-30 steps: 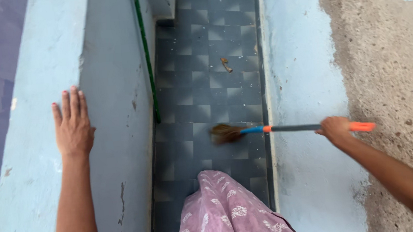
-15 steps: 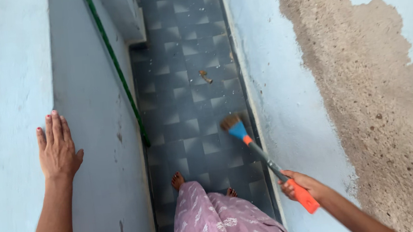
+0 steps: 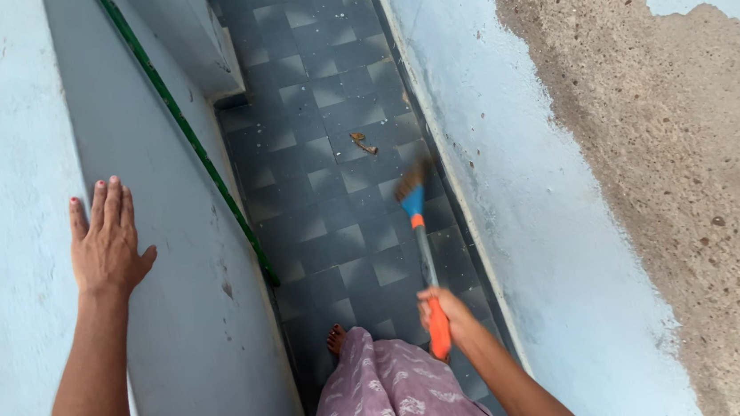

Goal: The person sweeps the tiled floor of a balcony using a broom, moving dirt and small debris along the wall and towards a corner while also pushing aside a blue fabric item.

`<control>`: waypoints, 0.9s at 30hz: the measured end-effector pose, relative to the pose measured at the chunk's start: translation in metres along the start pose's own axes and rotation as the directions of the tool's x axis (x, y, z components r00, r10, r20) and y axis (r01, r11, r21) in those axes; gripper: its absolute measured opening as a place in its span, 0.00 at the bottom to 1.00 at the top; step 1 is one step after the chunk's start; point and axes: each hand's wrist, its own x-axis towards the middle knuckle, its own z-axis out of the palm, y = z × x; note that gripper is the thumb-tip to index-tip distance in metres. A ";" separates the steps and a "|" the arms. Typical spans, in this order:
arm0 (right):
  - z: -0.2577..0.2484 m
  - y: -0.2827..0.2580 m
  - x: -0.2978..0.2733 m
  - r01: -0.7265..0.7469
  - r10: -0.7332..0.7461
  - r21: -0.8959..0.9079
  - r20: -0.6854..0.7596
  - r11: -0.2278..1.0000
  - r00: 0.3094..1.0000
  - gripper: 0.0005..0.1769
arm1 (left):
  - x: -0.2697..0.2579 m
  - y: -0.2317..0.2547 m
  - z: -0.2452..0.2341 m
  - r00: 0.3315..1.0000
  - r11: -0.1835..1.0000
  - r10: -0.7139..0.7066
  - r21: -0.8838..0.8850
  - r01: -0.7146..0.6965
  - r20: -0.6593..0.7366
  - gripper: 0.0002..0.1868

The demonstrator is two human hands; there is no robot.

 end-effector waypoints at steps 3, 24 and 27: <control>0.036 -0.050 0.033 -0.208 0.130 0.377 0.222 0.902 0.966 0.09 | 0.026 -0.005 0.001 0.999 1.000 0.023 0.000 -0.023 -0.030 0.59; 0.092 -0.060 0.045 0.251 -0.410 -0.497 -0.239 0.830 0.880 0.10 | 0.123 -0.025 0.018 0.979 0.956 -0.021 -0.290 -0.040 -0.202 0.57; 0.104 -0.075 0.056 0.223 -0.352 -0.479 -0.198 0.849 0.915 0.13 | 0.123 -0.026 0.020 0.971 0.942 -0.024 -0.332 -0.058 -0.238 0.55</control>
